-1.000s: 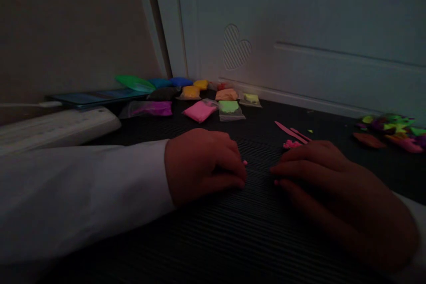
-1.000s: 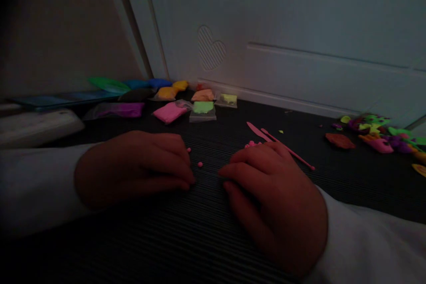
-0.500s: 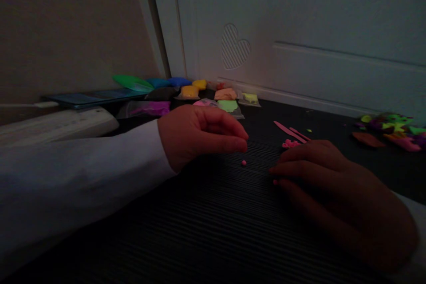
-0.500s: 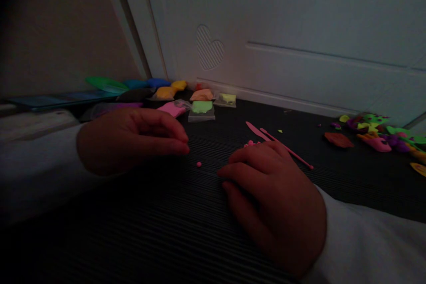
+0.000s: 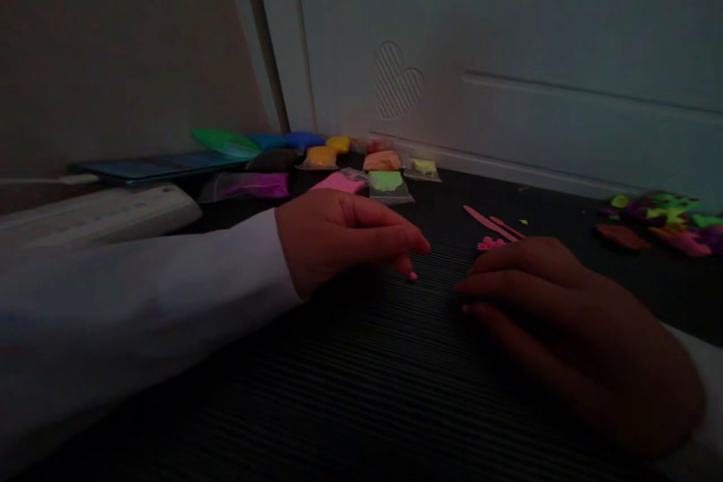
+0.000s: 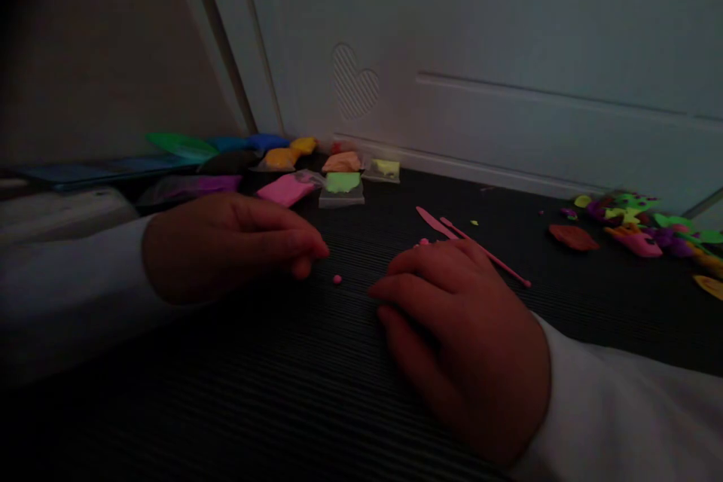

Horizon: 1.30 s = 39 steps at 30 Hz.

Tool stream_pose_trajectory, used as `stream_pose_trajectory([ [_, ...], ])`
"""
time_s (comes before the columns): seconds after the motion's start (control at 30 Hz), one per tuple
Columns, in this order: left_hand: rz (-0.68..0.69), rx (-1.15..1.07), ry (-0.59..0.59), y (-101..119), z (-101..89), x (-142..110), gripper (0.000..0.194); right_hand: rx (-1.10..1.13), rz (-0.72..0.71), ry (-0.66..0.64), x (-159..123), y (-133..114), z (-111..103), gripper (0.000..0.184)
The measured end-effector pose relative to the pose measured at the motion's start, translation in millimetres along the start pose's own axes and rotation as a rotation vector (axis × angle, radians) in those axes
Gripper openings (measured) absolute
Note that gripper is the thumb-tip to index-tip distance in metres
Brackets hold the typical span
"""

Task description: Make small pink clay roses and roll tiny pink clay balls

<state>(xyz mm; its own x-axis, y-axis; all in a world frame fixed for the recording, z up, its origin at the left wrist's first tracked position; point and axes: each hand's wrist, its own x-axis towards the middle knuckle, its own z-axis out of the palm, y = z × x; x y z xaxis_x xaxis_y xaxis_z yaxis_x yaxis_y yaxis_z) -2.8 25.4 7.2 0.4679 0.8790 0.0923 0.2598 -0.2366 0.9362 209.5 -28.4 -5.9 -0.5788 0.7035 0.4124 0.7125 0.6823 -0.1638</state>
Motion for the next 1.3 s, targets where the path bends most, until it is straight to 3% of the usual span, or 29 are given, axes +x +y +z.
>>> stream_pose_trajectory([
  [0.13, -0.032, -0.056, 0.002, 1.9, 0.0, 0.0, 0.005, -0.014, -0.007, 0.005, 0.4, 0.7, 0.9, 0.022],
  [0.3, -0.030, -0.078, -0.098, 3.1, 0.1, -0.5, 0.013, -0.005, -0.004, 0.009, 1.2, 1.1, 1.0, 0.020],
  [0.8, 0.027, -0.045, -0.096, 1.1, 3.2, -3.3, 0.013, 0.005, -0.011, 0.008, 0.3, 0.6, 0.7, 0.021],
  [1.0, 0.044, 0.141, -0.014, 6.1, 4.3, -6.6, 0.002, -0.010, -0.004, 0.003, 0.9, 1.1, 0.6, 0.019],
  [1.07, 0.072, 0.213, -0.008, 8.6, 4.9, -7.0, 0.009, -0.011, -0.008, 0.007, 0.8, 1.4, 0.7, 0.019],
  [1.13, 0.104, 0.227, -0.002, 9.9, 5.2, -6.9, 0.016, -0.013, -0.014, 0.011, 0.5, 1.7, 0.8, 0.020],
  [1.3, 0.107, 0.213, 0.034, 6.6, 5.2, -7.0, 0.010, -0.015, -0.009, 0.016, 0.6, 1.4, 0.7, 0.020],
])
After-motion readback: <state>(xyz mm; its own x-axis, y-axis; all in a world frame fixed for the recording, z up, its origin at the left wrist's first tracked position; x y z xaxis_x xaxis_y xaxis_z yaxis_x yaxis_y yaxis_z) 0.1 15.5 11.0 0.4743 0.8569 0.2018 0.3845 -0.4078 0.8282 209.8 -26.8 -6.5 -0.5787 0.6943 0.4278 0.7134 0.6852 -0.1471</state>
